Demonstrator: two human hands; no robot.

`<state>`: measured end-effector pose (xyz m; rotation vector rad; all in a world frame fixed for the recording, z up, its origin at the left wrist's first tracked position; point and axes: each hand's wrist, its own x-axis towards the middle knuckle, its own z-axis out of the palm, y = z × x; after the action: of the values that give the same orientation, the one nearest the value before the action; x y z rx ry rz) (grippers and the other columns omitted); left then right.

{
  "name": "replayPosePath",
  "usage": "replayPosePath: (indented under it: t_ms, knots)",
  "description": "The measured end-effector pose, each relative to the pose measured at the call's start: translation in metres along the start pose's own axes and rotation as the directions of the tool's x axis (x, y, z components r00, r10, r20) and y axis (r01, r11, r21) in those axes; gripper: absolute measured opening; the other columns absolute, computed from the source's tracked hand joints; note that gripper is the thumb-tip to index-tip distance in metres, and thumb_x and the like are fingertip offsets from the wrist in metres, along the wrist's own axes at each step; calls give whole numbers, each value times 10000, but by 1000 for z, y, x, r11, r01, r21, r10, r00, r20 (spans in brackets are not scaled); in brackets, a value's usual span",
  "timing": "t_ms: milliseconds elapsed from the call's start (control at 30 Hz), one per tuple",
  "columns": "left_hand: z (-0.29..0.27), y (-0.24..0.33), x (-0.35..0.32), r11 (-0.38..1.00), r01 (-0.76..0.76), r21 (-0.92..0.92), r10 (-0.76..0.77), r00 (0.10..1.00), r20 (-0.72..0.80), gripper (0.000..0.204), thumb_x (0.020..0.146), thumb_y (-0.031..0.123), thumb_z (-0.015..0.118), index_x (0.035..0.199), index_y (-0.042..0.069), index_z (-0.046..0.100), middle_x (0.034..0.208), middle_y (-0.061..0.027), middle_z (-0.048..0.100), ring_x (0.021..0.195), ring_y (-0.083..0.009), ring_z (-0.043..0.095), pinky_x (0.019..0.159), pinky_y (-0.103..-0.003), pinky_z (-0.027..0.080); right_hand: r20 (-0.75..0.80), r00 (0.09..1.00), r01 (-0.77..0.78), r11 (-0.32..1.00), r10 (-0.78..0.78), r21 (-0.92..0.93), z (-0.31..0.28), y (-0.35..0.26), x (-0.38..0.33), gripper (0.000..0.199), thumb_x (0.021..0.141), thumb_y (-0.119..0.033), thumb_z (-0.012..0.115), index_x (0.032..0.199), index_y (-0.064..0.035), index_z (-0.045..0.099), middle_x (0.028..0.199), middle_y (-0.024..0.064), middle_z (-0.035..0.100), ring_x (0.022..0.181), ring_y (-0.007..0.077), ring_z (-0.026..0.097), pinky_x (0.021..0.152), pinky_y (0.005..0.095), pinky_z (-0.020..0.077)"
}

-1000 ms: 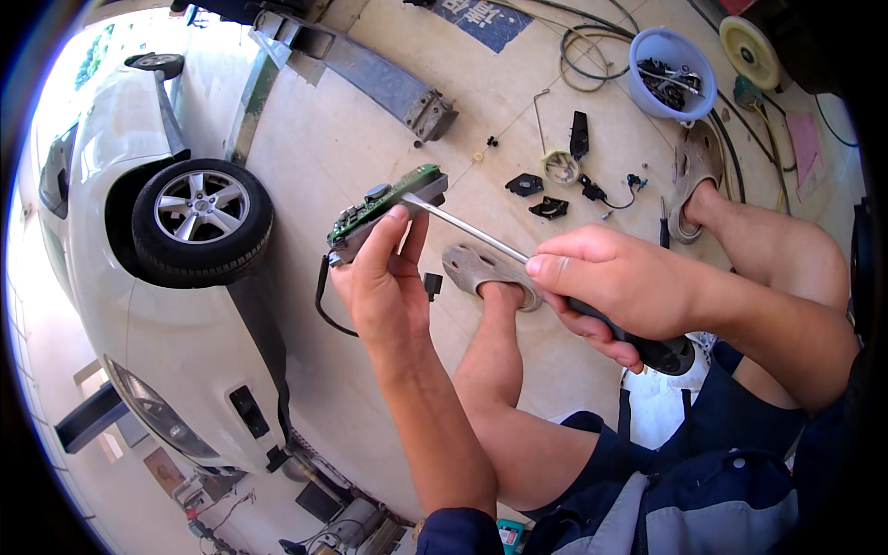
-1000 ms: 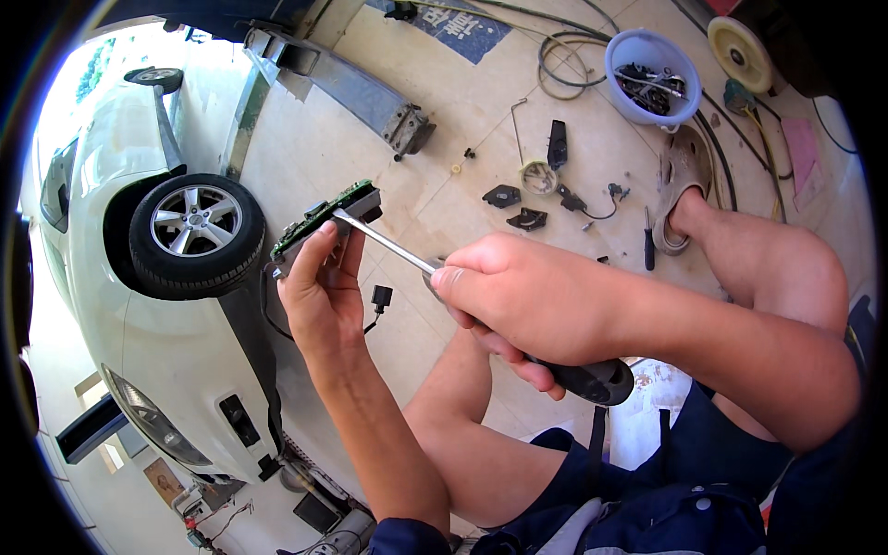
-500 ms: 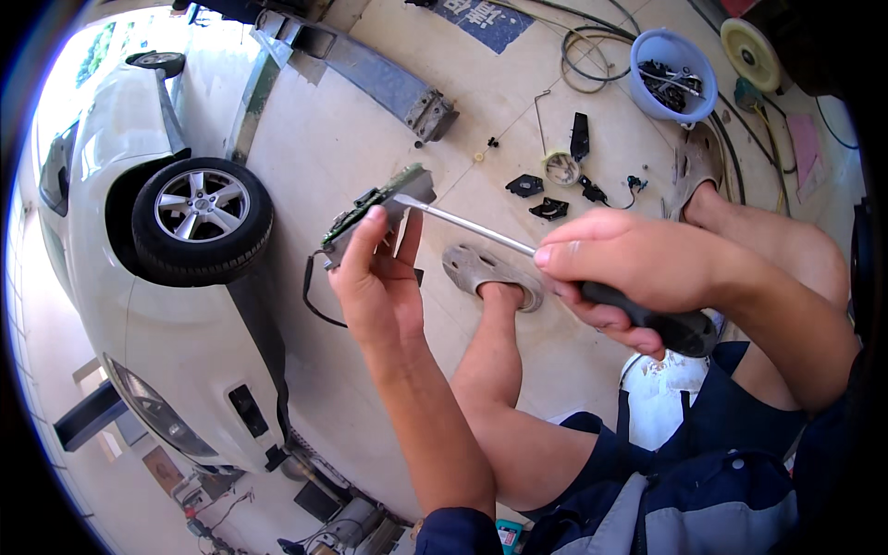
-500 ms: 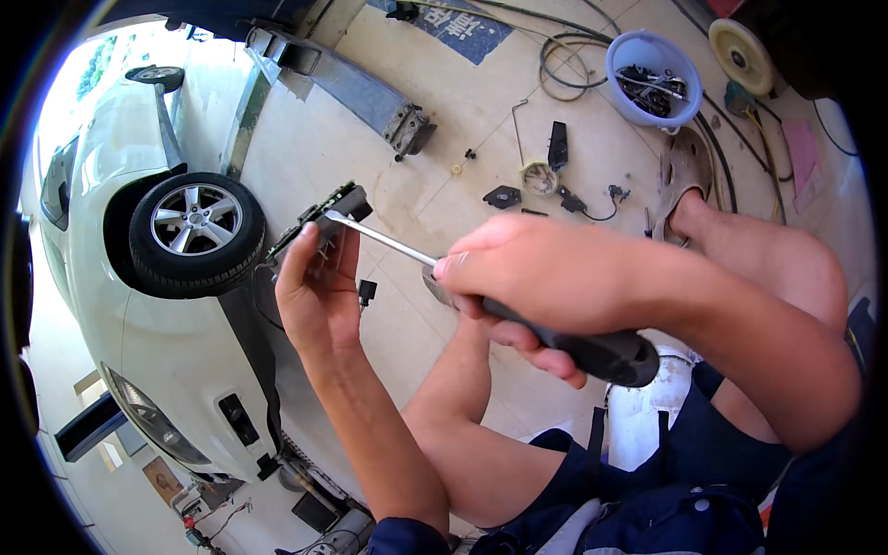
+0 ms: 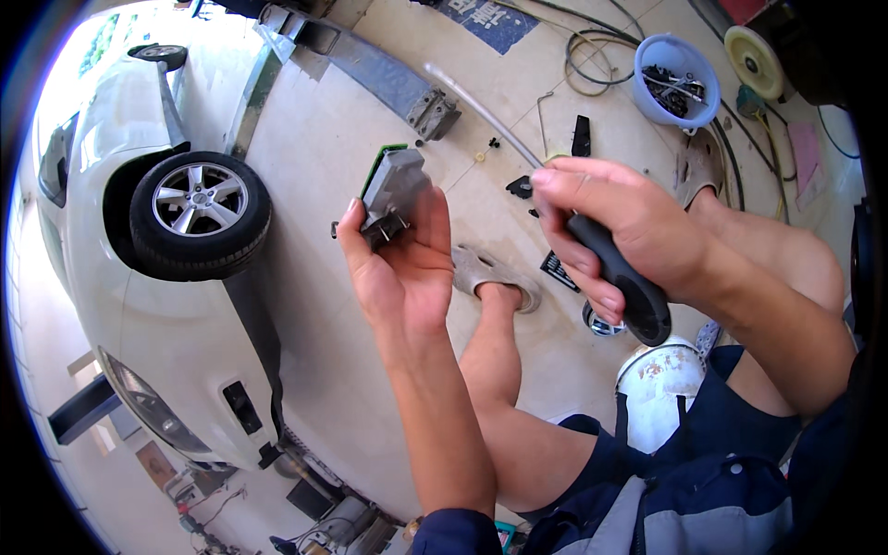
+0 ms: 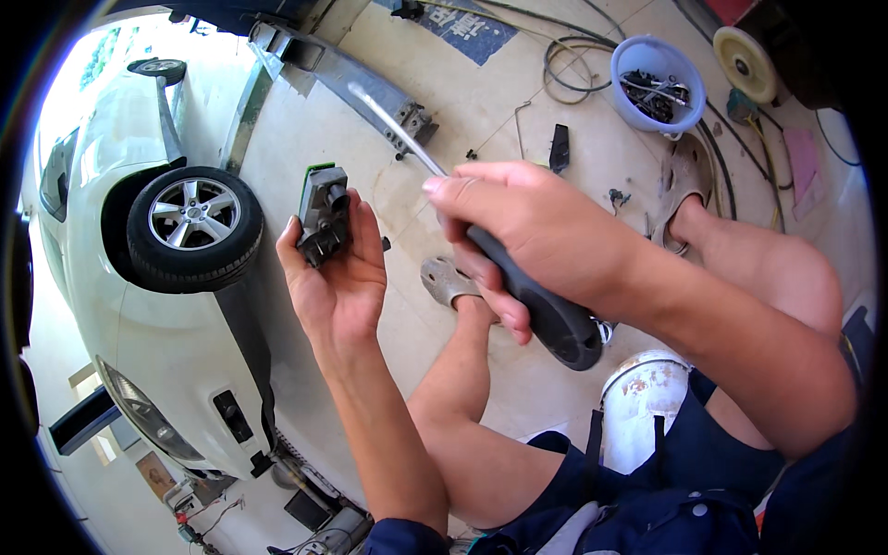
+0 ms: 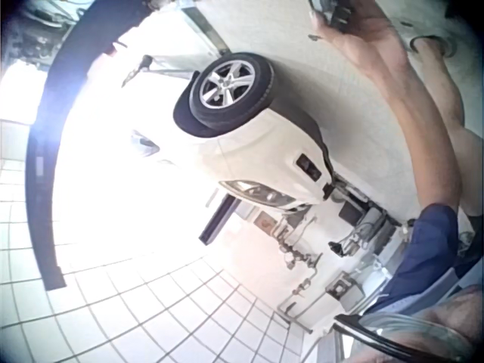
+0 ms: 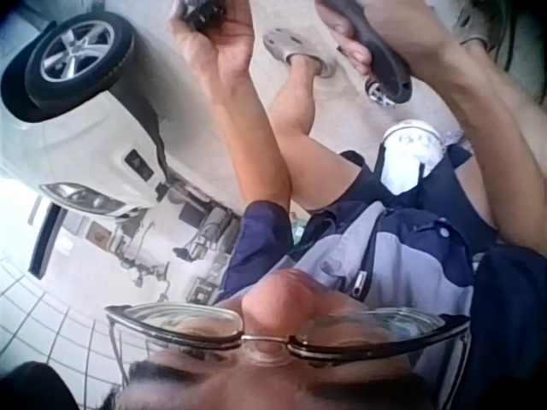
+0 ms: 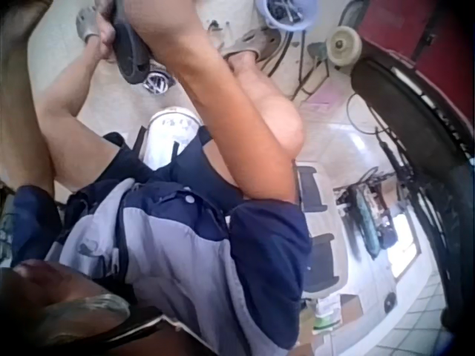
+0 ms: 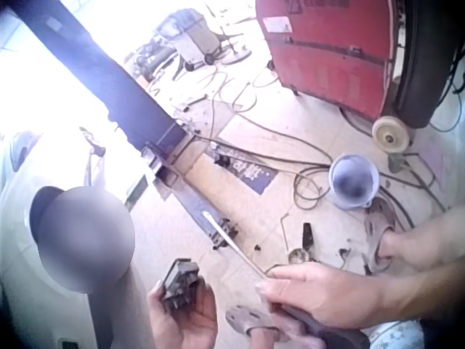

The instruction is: The person uses a screwdriver to pry open a plastic casing and remove components from a circuit board while sitting in an auto repair shop. They hold the board in one hand and manipulate the tool with the other.

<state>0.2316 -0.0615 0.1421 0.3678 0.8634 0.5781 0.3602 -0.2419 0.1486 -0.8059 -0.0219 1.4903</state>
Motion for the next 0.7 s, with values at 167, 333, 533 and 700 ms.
replayPosePath:
  t_ms: [167, 333, 533, 700]
  knots:
    - [-2, -19, -18, 977, 209, -43, -199, 965, 172, 486, 928, 409, 538, 1145, -23, 576, 1072, -176, 670, 1020, -287, 665, 881, -405, 579, -62, 895, 333, 755, -442, -565, 16, -6, 9, 393, 831, -113, 708, 1180, -24, 550, 700, 16, 508, 501, 51, 462, 454, 215, 388]
    - [8, -34, -28, 952, 277, -127, -250, 949, 194, 529, 930, 439, 520, 1208, -10, 535, 1066, -174, 656, 955, -253, 676, 876, -383, 580, 70, 746, 473, 452, -663, -756, 12, -2, 25, 416, 752, -55, 760, 1137, -35, 602, 706, -18, 496, 630, 44, 436, 545, 205, 368]
    - [16, -37, -35, 960, 260, -108, -226, 941, 253, 444, 926, 347, 552, 1205, 2, 532, 1134, -139, 638, 989, -227, 661, 897, -383, 575, 175, 643, 497, 231, -746, -837, 8, -5, 24, 394, 737, -22, 757, 1104, -35, 613, 779, -1, 591, 652, 35, 472, 551, 199, 376]
    - [21, -38, -33, 990, 140, -17, -134, 971, 197, 456, 910, 391, 566, 1140, -3, 558, 1095, -163, 643, 975, -275, 677, 906, -442, 558, 46, 719, 438, 400, -694, -805, 13, -9, 21, 355, 753, 29, 716, 1090, -27, 620, 865, 17, 645, 719, 46, 531, 603, 196, 417]
